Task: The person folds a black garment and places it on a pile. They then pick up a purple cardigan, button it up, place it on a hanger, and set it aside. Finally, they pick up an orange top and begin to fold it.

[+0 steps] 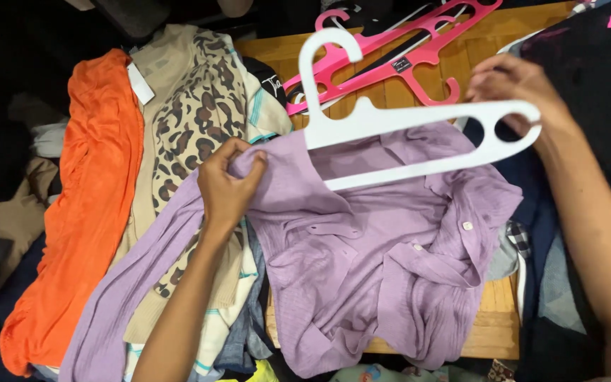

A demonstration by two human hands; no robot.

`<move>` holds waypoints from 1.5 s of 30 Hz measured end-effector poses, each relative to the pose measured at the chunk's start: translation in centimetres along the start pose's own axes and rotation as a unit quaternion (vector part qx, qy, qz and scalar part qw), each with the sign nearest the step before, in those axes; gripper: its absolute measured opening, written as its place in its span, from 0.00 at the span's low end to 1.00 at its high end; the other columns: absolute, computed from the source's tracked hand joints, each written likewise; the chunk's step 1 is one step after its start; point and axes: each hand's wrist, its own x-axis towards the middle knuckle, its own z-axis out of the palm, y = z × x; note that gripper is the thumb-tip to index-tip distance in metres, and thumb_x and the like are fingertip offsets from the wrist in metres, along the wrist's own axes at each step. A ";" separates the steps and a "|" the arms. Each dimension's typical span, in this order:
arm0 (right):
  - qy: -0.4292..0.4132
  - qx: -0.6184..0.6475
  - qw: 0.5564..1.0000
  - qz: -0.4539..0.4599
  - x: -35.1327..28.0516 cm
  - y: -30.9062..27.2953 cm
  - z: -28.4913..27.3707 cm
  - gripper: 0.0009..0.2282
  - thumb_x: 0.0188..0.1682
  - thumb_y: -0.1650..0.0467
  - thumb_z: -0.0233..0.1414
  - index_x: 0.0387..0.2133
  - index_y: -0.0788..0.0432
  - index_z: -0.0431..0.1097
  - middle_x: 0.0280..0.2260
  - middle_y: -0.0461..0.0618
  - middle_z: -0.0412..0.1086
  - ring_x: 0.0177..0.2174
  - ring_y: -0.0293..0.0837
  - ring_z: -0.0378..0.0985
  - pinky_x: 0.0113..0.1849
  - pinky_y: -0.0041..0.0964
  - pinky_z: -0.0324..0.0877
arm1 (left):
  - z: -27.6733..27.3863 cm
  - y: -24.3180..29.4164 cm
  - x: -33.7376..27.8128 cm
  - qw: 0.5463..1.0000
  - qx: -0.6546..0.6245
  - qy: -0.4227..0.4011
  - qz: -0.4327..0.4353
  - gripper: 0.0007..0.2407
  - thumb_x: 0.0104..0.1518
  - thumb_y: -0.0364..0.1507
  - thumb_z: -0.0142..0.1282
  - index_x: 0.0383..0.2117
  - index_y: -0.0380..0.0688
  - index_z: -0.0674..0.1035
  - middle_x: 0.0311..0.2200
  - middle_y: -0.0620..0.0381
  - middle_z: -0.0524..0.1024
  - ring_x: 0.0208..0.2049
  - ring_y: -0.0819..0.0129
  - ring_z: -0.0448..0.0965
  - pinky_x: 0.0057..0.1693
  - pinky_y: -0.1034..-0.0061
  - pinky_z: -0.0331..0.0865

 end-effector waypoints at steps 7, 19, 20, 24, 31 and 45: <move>-0.283 -0.249 0.913 -0.154 -2.5 0.7 7.0 0.12 0.43 0.72 0.63 0.39 0.59 0.74 0.31 0.45 0.76 0.29 0.34 0.77 0.32 0.26 0.71 | -0.5 1.7 0.2 0.990 -0.138 -0.009 -0.023 0.05 0.60 0.27 0.60 0.27 0.51 0.76 0.26 0.68 0.75 0.28 0.82 0.70 0.38 0.86 0.60; -0.115 -0.193 0.961 -0.163 2.0 4.9 0.0 0.11 0.46 0.74 0.52 0.43 0.55 0.64 0.32 0.41 0.65 0.30 0.31 0.65 0.29 0.24 0.61 | -0.8 1.3 0.6 0.990 -0.134 -0.044 -0.012 0.12 0.53 0.34 0.71 0.26 0.51 0.74 0.21 0.71 0.68 0.23 0.86 0.62 0.33 0.88 0.53; -0.022 -0.191 0.971 -0.143 2.3 4.1 -0.4 0.06 0.52 0.74 0.50 0.40 0.50 0.66 0.36 0.38 0.67 0.35 0.30 0.66 0.38 0.23 0.61 | -0.8 1.1 0.7 0.994 -0.098 -0.053 -0.009 0.12 0.51 0.35 0.72 0.26 0.52 0.76 0.23 0.72 0.72 0.25 0.85 0.65 0.34 0.88 0.55; 0.140 -0.136 0.974 -0.117 1.0 0.2 -0.9 0.07 0.63 0.71 0.55 0.34 0.45 0.68 0.33 0.31 0.66 0.33 0.24 0.66 0.37 0.18 0.61 | -0.7 1.9 0.5 0.997 0.046 -0.064 -0.005 0.12 0.47 0.43 0.72 0.30 0.58 0.82 0.29 0.72 0.82 0.28 0.81 0.76 0.34 0.83 0.63; 0.079 -0.266 0.933 -0.229 -2.1 -4.1 -1.7 0.08 0.69 0.78 0.61 0.40 0.59 0.71 0.41 0.44 0.74 0.41 0.27 0.73 0.43 0.18 0.64 | -0.1 -0.9 0.9 0.997 0.075 -0.027 0.017 0.10 0.56 0.43 0.65 0.34 0.57 0.80 0.20 0.72 0.72 0.17 0.81 0.57 0.26 0.82 0.48; -0.005 -0.150 0.962 -0.228 -6.1 -7.5 7.2 0.14 0.57 0.80 0.56 0.48 0.57 0.57 0.49 0.48 0.65 0.45 0.33 0.73 0.50 0.21 0.71 | 1.4 0.8 3.6 0.992 0.051 0.053 0.105 0.08 0.62 0.32 0.62 0.40 0.45 0.76 0.36 0.58 0.80 0.35 0.68 0.78 0.39 0.75 0.70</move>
